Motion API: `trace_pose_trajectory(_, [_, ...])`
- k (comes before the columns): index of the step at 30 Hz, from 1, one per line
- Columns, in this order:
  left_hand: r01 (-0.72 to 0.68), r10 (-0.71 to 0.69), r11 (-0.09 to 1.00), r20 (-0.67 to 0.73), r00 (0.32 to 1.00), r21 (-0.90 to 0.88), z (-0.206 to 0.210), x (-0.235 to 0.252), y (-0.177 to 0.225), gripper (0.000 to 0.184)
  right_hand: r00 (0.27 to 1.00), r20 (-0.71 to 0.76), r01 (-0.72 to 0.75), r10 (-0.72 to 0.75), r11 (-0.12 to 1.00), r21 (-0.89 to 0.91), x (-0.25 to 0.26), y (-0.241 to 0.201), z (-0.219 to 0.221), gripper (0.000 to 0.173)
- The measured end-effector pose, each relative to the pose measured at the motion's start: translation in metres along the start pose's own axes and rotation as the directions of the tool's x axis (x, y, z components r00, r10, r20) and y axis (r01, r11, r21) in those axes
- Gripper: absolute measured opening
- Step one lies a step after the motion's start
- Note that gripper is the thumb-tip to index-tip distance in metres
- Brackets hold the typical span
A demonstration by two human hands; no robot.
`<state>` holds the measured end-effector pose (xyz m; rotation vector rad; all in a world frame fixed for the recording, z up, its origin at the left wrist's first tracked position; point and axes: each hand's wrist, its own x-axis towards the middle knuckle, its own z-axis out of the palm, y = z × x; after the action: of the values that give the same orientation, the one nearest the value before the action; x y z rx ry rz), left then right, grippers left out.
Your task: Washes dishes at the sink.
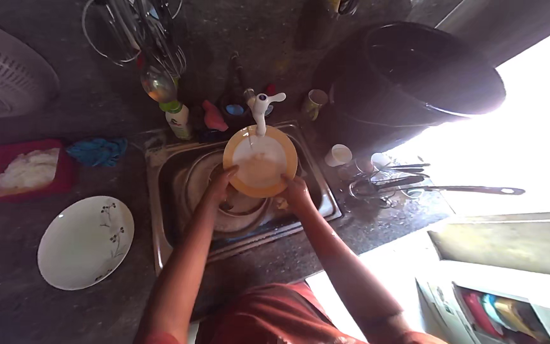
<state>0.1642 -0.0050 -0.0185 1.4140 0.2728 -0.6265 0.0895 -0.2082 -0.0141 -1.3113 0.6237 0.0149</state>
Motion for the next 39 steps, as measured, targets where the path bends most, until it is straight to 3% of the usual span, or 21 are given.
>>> trace_pose_trajectory(2, [0.023, -0.027, 0.992, 0.029, 0.999, 0.126, -0.017, -0.036, 0.021, 0.030, 0.987, 0.116, -0.115, 0.111, 0.993, 0.030, 0.003, 0.013, 0.007, 0.030])
trace_pose_trajectory(3, [0.034, -0.028, 0.983, -0.036, 0.999, 0.179, -0.028, -0.050, 0.026, 0.027, 0.972, 0.197, -0.119, 0.130, 0.991, -0.066, 0.007, 0.021, 0.014, 0.037])
trace_pose_trajectory(5, [0.061, -0.005, 0.970, -0.232, 0.973, 0.234, -0.054, -0.083, 0.030, 0.028, 0.940, 0.325, 0.015, 0.105, 0.939, -0.345, 0.020, 0.038, 0.031, 0.046])
trace_pose_trajectory(6, [0.070, 0.016, 0.967, -0.330, 0.944, 0.246, -0.070, -0.100, 0.031, 0.029, 0.930, 0.361, 0.129, 0.068, 0.860, -0.494, 0.032, 0.048, 0.039, 0.045])
trace_pose_trajectory(8, [0.048, 0.066, 0.972, -0.465, 0.883, 0.230, -0.109, -0.132, 0.025, 0.029, 0.874, 0.485, 0.397, 0.030, 0.533, -0.747, 0.051, 0.054, 0.052, 0.046])
trace_pose_trajectory(10, [0.006, 0.082, 0.988, -0.552, 0.830, 0.155, -0.147, -0.163, 0.013, 0.025, 0.744, 0.666, 0.642, 0.053, 0.216, -0.735, 0.064, 0.066, 0.059, 0.058])
trace_pose_trajectory(12, [-0.014, 0.036, 0.999, -0.659, 0.751, 0.039, -0.181, -0.191, 0.000, 0.023, 0.660, 0.745, 0.740, 0.098, 0.082, -0.667, 0.068, 0.076, 0.064, 0.056])
trace_pose_trajectory(17, [-0.163, -0.088, 0.962, -0.814, 0.574, -0.219, -0.232, -0.232, -0.059, 0.019, 0.694, 0.663, 0.712, 0.280, -0.136, -0.688, 0.086, 0.073, 0.064, 0.045])
trace_pose_trajectory(19, [-0.241, -0.140, 0.921, -0.838, 0.528, -0.305, -0.236, -0.235, -0.082, 0.021, 0.689, 0.629, 0.712, 0.359, -0.173, -0.681, 0.082, 0.066, 0.057, 0.043])
trace_pose_trajectory(21, [-0.313, -0.197, 0.868, -0.846, 0.496, -0.386, -0.238, -0.233, -0.097, 0.024, 0.738, 0.593, 0.656, 0.323, -0.136, -0.743, 0.075, 0.055, 0.051, 0.037])
trace_pose_trajectory(24, [-0.373, -0.242, 0.799, -0.819, 0.520, -0.472, -0.238, -0.222, -0.106, 0.027, 0.838, 0.535, 0.540, 0.110, -0.019, -0.841, 0.076, 0.026, 0.033, 0.036])
trace_pose_trajectory(27, [-0.414, -0.241, 0.762, -0.812, 0.531, -0.498, -0.244, -0.214, -0.108, 0.026, 0.876, 0.483, 0.483, -0.010, 0.020, -0.876, 0.089, 0.001, 0.017, 0.041])
trace_pose_trajectory(30, [-0.438, -0.218, 0.752, -0.814, 0.539, -0.492, -0.250, -0.206, -0.108, 0.028, 0.857, 0.513, 0.514, -0.045, 0.014, -0.857, 0.075, -0.035, 0.021, 0.047])
trace_pose_trajectory(33, [-0.434, -0.220, 0.747, -0.804, 0.553, -0.503, -0.255, -0.198, -0.111, 0.032, 0.892, 0.451, 0.452, -0.035, 0.094, -0.887, 0.071, -0.056, 0.026, 0.036])
trace_pose_trajectory(36, [-0.349, -0.229, 0.806, -0.794, 0.563, -0.479, -0.262, -0.196, -0.115, 0.034, 0.885, 0.464, 0.465, -0.035, 0.080, -0.882, 0.064, -0.069, 0.037, 0.037])
trace_pose_trajectory(39, [-0.043, -0.229, 0.953, -0.808, 0.543, -0.299, -0.267, -0.200, -0.116, 0.039, 0.858, 0.513, 0.512, -0.010, -0.060, -0.857, 0.066, -0.077, 0.046, 0.037])
